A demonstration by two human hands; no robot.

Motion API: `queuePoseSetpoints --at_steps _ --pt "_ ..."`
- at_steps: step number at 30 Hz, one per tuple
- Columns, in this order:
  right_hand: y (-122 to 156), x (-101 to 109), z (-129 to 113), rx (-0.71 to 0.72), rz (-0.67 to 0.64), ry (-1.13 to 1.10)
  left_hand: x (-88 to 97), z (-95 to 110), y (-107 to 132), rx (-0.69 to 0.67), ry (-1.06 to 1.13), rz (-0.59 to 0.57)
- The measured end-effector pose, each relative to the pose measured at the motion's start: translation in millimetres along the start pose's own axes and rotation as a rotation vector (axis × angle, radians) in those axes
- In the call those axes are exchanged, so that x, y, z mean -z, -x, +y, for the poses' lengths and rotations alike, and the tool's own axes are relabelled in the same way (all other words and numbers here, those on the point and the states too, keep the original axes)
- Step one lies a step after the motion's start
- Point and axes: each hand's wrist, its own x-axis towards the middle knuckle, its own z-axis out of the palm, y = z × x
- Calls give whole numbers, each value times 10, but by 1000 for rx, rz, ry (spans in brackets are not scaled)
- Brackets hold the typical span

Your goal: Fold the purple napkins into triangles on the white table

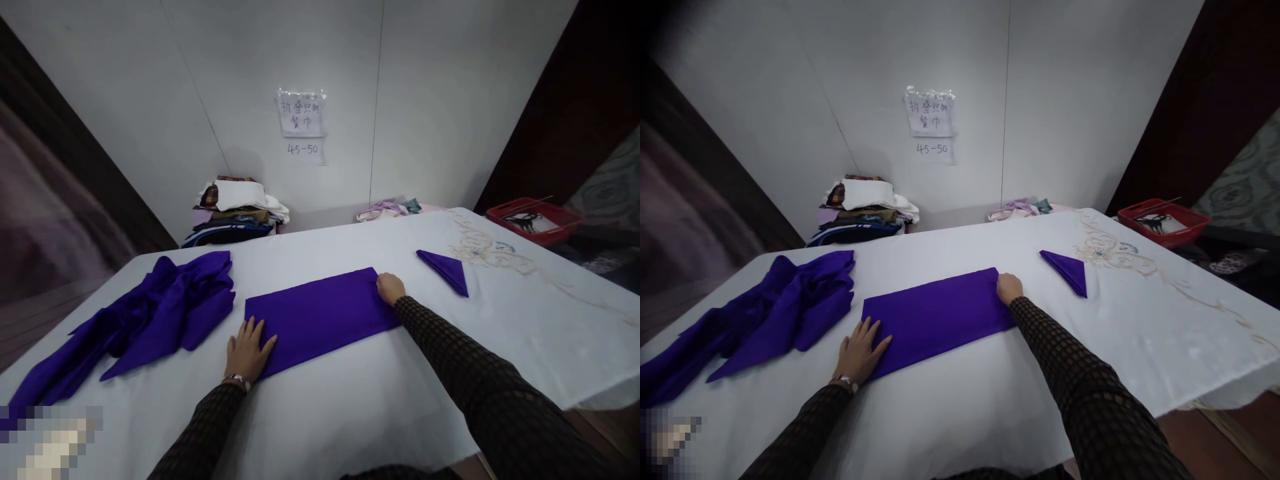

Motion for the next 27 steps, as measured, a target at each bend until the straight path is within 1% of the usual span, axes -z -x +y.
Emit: queuePoseSetpoints --at_steps 5,9,12,14,17,19,22,23,25,27 --pt "-2 -7 15 -4 3 13 8 21 21 2 -3 -41" --pt "-17 -12 18 -8 -2 5 -6 16 41 0 9 -49" --pt "-12 31 27 5 -6 -5 -6 -3 41 -3 12 -59" --pt "15 82 -4 38 3 -16 22 -11 26 -1 18 -78" --pt "112 138 -180 146 19 -47 109 12 -18 7 36 -104" --pt "213 122 -387 275 14 -86 166 62 -48 -12 35 -89" --pt "368 1 -723 518 -44 -191 185 165 -67 -76 3 -68" --pt "405 -54 -809 573 -71 -224 169 195 -65 -92 -10 -69" --pt "441 -162 -898 608 -120 -254 117 234 -51 -114 -27 -72" --pt "423 -245 -863 593 -134 -239 63 243 -39 -115 -34 -71"
